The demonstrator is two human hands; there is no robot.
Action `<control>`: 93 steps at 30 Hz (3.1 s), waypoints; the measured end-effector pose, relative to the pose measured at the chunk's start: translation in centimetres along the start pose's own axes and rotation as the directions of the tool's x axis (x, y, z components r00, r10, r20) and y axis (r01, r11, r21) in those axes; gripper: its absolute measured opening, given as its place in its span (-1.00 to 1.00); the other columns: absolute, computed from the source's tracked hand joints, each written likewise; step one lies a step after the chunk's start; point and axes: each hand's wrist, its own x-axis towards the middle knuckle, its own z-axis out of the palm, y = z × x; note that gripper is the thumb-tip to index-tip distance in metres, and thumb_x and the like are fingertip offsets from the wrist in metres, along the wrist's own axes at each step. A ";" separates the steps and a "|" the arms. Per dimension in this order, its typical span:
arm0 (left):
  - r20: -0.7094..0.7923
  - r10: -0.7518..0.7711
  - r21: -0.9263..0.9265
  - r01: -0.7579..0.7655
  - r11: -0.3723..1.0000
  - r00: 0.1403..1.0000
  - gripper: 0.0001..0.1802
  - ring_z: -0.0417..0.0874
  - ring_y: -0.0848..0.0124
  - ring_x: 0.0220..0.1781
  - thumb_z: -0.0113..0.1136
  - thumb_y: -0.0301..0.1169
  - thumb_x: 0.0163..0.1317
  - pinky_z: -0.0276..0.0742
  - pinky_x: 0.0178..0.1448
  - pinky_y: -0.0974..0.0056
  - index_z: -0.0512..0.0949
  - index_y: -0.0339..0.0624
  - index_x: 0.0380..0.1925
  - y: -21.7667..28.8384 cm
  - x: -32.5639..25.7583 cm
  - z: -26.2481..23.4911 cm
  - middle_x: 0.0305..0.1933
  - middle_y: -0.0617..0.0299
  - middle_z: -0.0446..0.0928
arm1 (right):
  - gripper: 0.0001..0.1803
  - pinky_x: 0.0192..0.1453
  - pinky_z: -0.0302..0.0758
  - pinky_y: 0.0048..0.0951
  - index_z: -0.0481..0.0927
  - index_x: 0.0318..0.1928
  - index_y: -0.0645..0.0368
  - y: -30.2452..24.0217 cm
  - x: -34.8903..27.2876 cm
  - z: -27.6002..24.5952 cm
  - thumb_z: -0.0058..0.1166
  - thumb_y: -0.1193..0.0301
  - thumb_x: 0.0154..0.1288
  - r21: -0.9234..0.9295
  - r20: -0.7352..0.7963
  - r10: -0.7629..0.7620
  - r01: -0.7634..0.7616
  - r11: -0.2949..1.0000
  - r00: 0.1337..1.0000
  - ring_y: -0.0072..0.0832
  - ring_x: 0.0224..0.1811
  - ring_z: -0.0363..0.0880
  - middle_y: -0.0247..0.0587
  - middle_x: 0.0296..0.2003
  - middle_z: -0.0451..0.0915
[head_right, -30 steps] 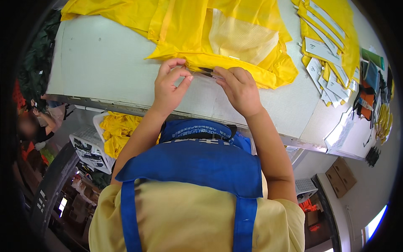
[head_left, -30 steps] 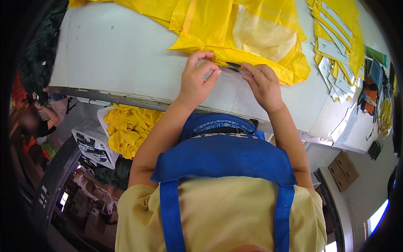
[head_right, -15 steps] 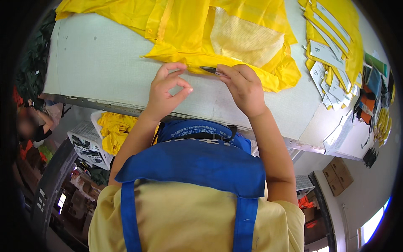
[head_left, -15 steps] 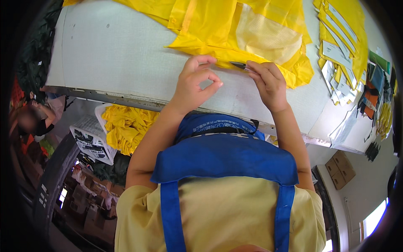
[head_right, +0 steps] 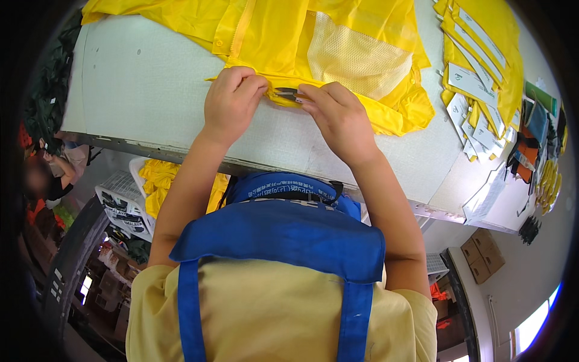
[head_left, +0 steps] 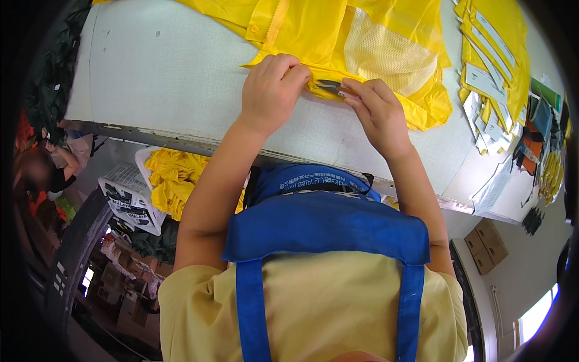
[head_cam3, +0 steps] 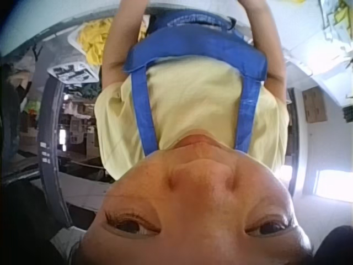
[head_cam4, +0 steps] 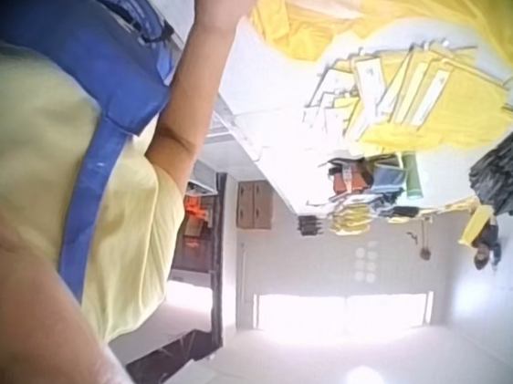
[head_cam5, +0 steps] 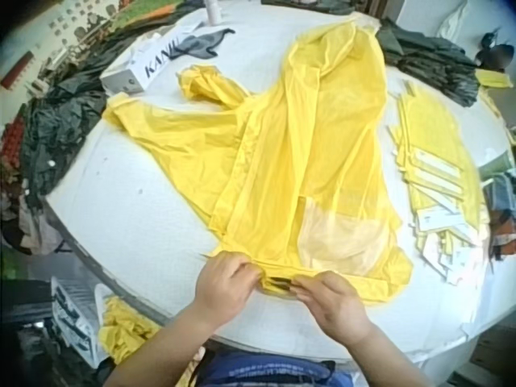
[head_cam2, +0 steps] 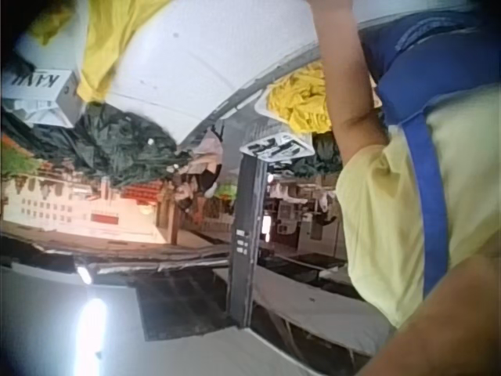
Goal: The person folds a yellow raincoat on a white table. They use a small blade to cut loose threads, then fold the garment in half and in thirds, placing it on a stack of similar items.
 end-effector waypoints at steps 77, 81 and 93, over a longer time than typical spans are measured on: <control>0.512 -0.362 -0.859 0.466 -0.211 0.779 -0.80 0.55 0.50 -0.15 -0.06 -0.42 0.35 0.47 0.00 0.39 0.47 -0.34 -0.19 7.8 -5.8 -14.8 -0.19 0.19 0.55 | -0.72 -0.49 0.10 -0.65 0.40 -0.50 0.07 -14.1 0.0 -3.5 0.01 0.29 0.37 0.625 0.560 0.161 -0.542 0.562 0.813 -0.81 -0.53 0.12 -0.65 -0.58 0.24; 0.543 -0.417 -0.824 0.558 -0.098 0.729 -0.75 0.57 0.48 -0.19 -0.02 -0.38 0.35 0.47 -0.01 0.38 0.52 -0.39 -0.22 9.1 -5.3 -16.1 -0.22 0.17 0.58 | -0.88 -0.38 0.27 -0.65 0.53 -0.34 0.17 -15.0 0.1 -3.4 0.10 0.40 0.29 0.590 0.408 0.130 -0.370 0.718 0.904 -0.73 -0.45 0.33 -0.48 -0.47 0.43; 0.468 -0.427 -0.795 0.580 0.179 0.774 -0.72 0.47 0.63 -0.31 -0.02 -0.36 0.37 0.42 -0.18 0.47 0.56 -0.39 -0.30 10.4 -5.5 -17.0 -0.36 0.33 0.54 | -0.77 -0.46 0.46 -0.44 0.58 -0.31 0.17 -18.9 -0.6 -4.2 0.26 0.55 -0.07 -0.172 0.050 -0.477 0.478 0.861 0.878 -0.31 -0.49 0.52 -0.19 -0.32 0.53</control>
